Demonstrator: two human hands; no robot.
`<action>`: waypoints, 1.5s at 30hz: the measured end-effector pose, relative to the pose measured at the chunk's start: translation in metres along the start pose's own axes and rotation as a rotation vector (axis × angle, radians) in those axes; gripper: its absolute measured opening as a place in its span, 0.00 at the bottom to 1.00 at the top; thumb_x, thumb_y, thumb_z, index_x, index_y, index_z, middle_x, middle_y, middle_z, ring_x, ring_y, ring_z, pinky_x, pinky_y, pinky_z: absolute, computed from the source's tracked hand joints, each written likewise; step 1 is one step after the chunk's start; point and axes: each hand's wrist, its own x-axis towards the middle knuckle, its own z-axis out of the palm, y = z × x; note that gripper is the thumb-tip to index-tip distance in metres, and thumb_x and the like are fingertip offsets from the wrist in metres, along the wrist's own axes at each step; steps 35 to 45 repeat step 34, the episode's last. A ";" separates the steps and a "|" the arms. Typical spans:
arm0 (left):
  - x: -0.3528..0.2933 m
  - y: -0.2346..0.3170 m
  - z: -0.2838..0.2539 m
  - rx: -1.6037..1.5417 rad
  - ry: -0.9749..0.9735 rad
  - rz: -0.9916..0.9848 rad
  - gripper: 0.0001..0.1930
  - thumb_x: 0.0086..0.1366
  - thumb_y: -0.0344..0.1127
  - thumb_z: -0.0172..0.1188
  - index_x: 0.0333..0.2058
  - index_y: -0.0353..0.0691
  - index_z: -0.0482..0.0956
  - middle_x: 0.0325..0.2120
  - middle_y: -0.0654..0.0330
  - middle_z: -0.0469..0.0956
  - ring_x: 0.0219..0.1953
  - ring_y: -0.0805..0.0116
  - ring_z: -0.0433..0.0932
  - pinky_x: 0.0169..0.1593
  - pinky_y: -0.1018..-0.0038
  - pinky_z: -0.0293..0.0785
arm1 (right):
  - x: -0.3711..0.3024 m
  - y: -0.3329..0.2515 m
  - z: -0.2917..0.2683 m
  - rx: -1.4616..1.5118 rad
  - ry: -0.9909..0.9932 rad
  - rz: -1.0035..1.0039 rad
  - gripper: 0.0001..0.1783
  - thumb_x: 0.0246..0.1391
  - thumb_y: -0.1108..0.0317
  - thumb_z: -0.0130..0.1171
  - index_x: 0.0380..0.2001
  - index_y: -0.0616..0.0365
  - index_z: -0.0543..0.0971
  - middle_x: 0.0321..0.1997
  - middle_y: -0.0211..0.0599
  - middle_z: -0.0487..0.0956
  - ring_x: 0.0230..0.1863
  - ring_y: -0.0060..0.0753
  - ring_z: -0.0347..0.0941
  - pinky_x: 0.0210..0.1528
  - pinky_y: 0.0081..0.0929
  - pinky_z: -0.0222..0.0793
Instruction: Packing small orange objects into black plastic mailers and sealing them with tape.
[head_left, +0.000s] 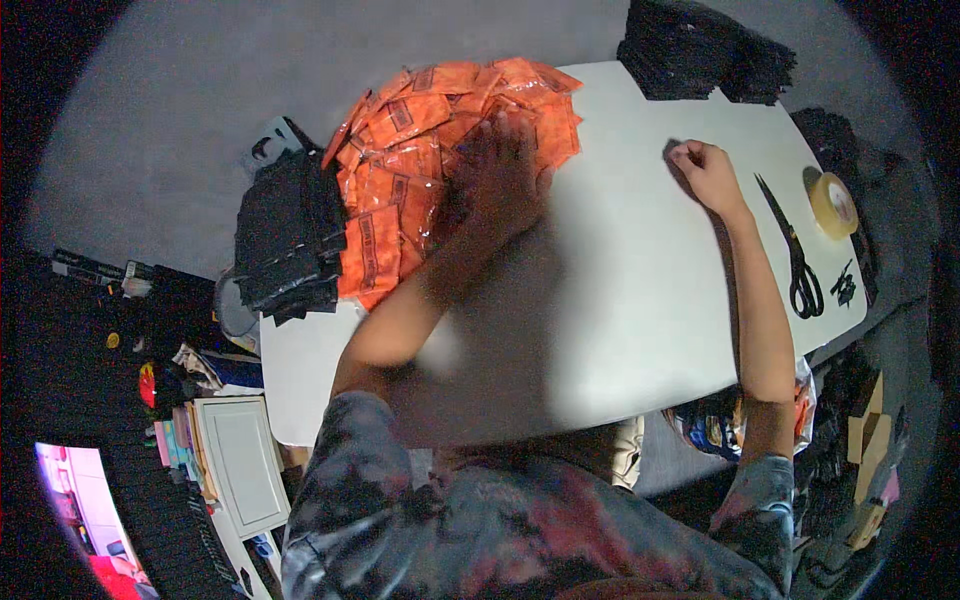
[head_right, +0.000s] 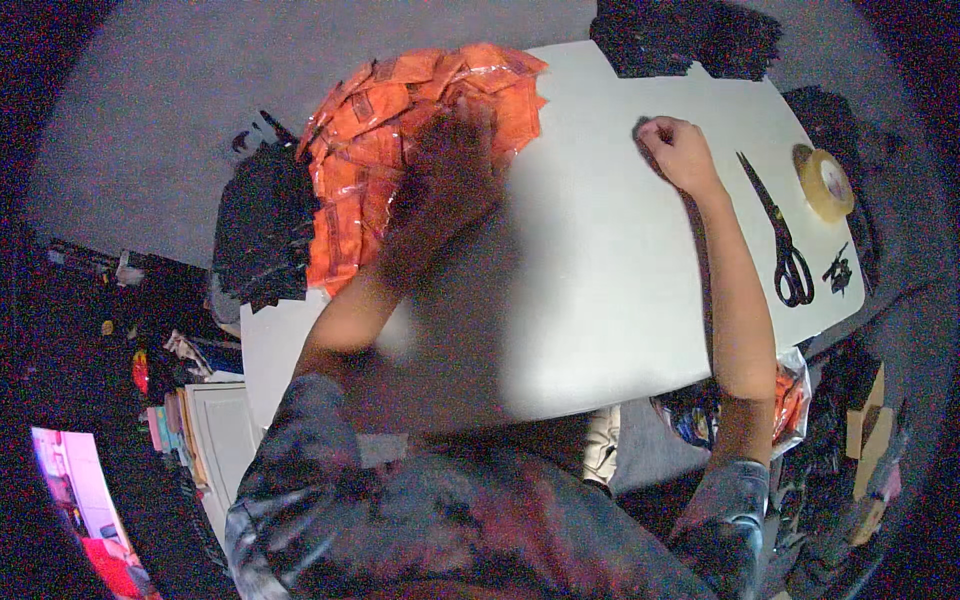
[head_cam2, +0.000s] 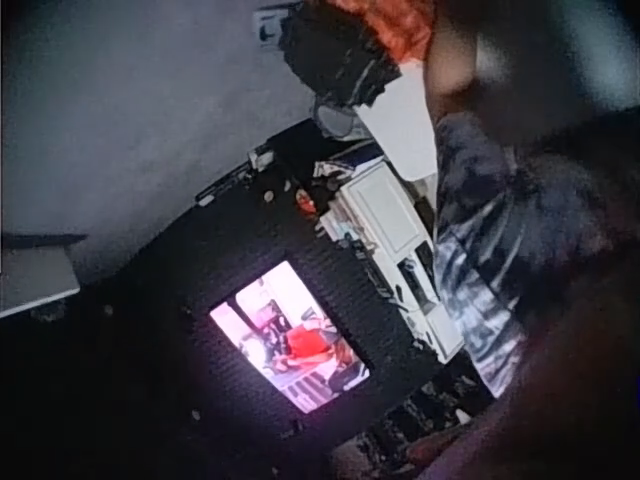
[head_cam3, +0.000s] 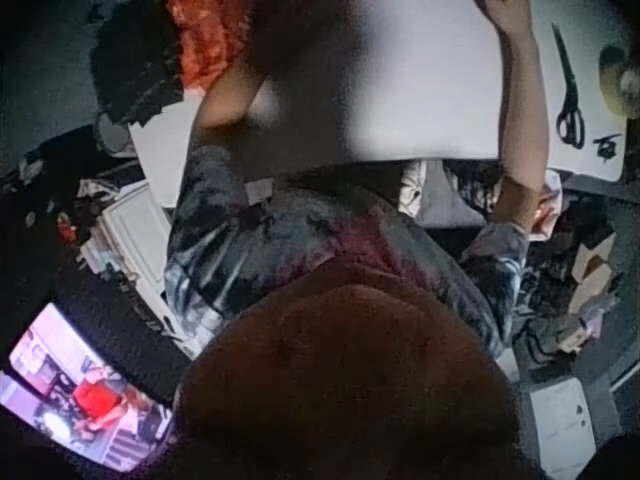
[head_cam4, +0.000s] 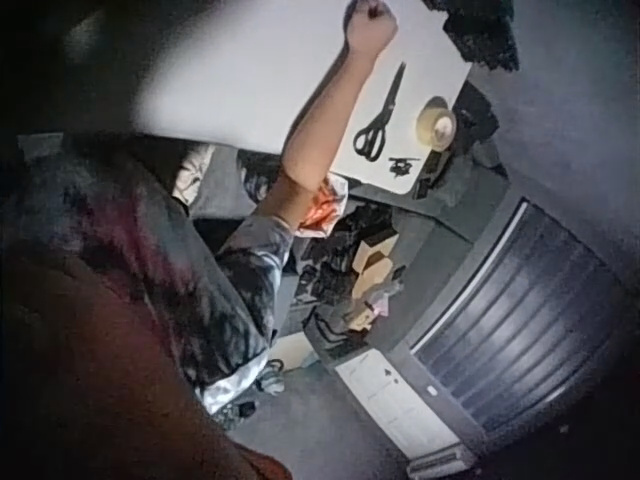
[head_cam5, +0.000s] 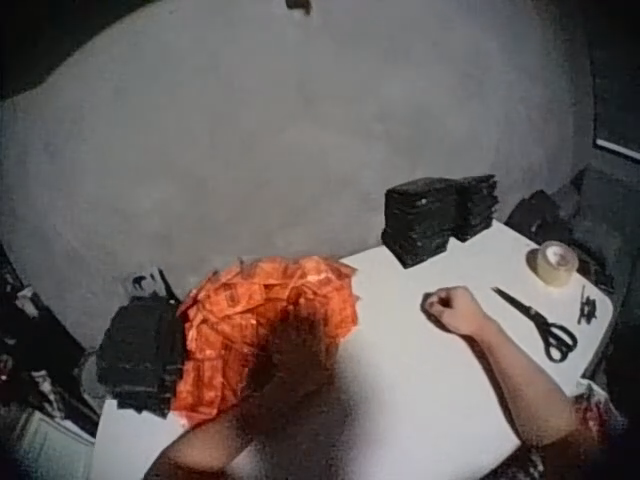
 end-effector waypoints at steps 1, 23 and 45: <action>-0.006 0.003 -0.003 0.064 -0.017 -0.009 0.39 0.65 0.44 0.62 0.69 0.30 0.59 0.67 0.31 0.59 0.69 0.29 0.59 0.69 0.41 0.59 | -0.005 -0.003 0.001 -0.016 -0.012 -0.006 0.16 0.61 0.59 0.62 0.37 0.63 0.86 0.35 0.48 0.86 0.36 0.41 0.83 0.46 0.35 0.76; 0.047 0.069 0.007 -0.852 -0.323 0.459 0.25 0.69 0.22 0.48 0.64 0.38 0.74 0.66 0.46 0.72 0.71 0.46 0.66 0.74 0.59 0.61 | -0.020 -0.064 0.008 -0.161 0.214 -0.050 0.17 0.62 0.56 0.57 0.41 0.56 0.87 0.37 0.51 0.86 0.40 0.55 0.85 0.48 0.44 0.79; 0.040 0.111 0.031 -0.441 -0.434 0.592 0.32 0.76 0.58 0.47 0.73 0.51 0.62 0.75 0.45 0.54 0.78 0.45 0.49 0.74 0.35 0.45 | 0.005 -0.003 -0.008 -0.191 0.132 0.006 0.20 0.63 0.55 0.59 0.49 0.58 0.85 0.42 0.47 0.88 0.43 0.44 0.85 0.51 0.36 0.77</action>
